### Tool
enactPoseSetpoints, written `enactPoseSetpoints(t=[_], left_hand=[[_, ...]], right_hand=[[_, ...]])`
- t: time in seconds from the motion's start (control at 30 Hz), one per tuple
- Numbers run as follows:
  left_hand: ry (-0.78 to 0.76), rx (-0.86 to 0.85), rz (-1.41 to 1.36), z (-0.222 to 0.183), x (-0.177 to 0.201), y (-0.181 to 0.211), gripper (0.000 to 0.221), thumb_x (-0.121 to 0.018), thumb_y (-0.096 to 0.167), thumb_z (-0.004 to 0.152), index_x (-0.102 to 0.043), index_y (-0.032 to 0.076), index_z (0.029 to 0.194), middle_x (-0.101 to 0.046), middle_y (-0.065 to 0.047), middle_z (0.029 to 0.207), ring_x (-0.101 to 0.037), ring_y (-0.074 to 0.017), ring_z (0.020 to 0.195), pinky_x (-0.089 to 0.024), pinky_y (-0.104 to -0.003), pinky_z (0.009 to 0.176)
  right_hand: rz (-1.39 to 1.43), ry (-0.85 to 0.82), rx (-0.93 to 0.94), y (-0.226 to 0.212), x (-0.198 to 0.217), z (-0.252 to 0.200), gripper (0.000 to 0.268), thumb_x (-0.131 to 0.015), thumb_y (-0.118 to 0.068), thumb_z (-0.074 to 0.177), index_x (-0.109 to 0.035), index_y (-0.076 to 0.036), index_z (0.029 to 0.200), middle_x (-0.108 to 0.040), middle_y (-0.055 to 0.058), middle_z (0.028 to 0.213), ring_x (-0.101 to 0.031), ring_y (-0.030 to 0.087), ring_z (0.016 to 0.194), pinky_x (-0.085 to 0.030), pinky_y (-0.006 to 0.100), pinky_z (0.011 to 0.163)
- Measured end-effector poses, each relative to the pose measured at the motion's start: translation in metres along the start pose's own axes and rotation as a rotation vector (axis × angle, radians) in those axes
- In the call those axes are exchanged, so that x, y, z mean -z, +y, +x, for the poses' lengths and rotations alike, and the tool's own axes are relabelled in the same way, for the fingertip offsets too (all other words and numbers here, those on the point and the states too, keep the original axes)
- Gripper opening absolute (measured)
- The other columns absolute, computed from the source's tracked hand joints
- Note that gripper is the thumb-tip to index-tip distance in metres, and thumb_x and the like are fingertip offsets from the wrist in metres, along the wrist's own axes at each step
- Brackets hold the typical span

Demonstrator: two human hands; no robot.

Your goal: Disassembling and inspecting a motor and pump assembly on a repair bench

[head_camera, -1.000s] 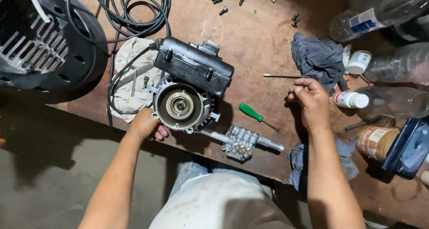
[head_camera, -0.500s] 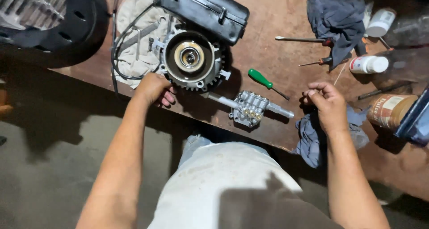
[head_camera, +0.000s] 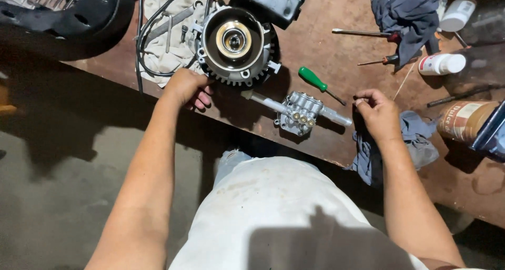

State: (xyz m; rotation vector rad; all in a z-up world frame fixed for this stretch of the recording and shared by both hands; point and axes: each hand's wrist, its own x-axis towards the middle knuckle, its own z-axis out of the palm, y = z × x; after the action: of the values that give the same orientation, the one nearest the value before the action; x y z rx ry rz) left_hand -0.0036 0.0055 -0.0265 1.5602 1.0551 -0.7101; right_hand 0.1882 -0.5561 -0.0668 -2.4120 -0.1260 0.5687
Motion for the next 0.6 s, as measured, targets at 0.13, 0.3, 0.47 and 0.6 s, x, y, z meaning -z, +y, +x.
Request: enactPoseSetpoints(t=[0.13,0.3,0.47,0.6], left_hand=[[-0.022,-0.013,-0.01,-0.005,-0.001,0.003,0.038,-0.077,0.04,0.098,-0.086,0.004,0.101,-0.083,-0.018,0.075,-0.08,-0.0262,0.058,-0.06,-0.036,0.051],[0.005,-0.013,0.016,0.001,-0.003,-0.002,0.03,-0.073,0.035,0.097,-0.087,0.008,0.097,-0.083,-0.017,0.074,-0.081,-0.0266,0.056,-0.061,-0.038,0.051],[0.005,-0.013,0.013,0.0,-0.005,-0.003,0.032,-0.075,0.037,0.098,-0.086,0.007,0.099,-0.083,-0.018,0.076,-0.081,-0.0274,0.058,-0.061,-0.039,0.05],[0.013,-0.012,0.007,0.001,-0.005,-0.004,0.031,-0.075,0.036,0.1,-0.085,0.007,0.099,-0.083,-0.018,0.075,-0.081,-0.0269,0.057,-0.061,-0.038,0.05]], right_hand=[[-0.026,-0.007,-0.005,0.0,0.001,0.001,0.026,-0.085,-0.024,0.11,-0.09,-0.027,0.135,-0.086,0.004,0.107,-0.083,0.025,0.102,-0.063,0.046,0.091],[-0.009,-0.014,0.006,0.008,-0.002,0.002,0.026,-0.085,-0.024,0.111,-0.089,-0.026,0.136,-0.086,0.004,0.107,-0.082,0.023,0.101,-0.064,0.044,0.091],[0.016,0.001,0.022,0.001,0.0,0.002,0.024,-0.084,-0.021,0.111,-0.09,-0.024,0.133,-0.085,0.005,0.103,-0.083,0.024,0.098,-0.064,0.042,0.089],[0.018,0.02,0.034,-0.003,0.001,0.0,0.022,-0.084,-0.021,0.111,-0.09,-0.024,0.132,-0.085,0.004,0.101,-0.084,0.025,0.098,-0.064,0.042,0.087]])
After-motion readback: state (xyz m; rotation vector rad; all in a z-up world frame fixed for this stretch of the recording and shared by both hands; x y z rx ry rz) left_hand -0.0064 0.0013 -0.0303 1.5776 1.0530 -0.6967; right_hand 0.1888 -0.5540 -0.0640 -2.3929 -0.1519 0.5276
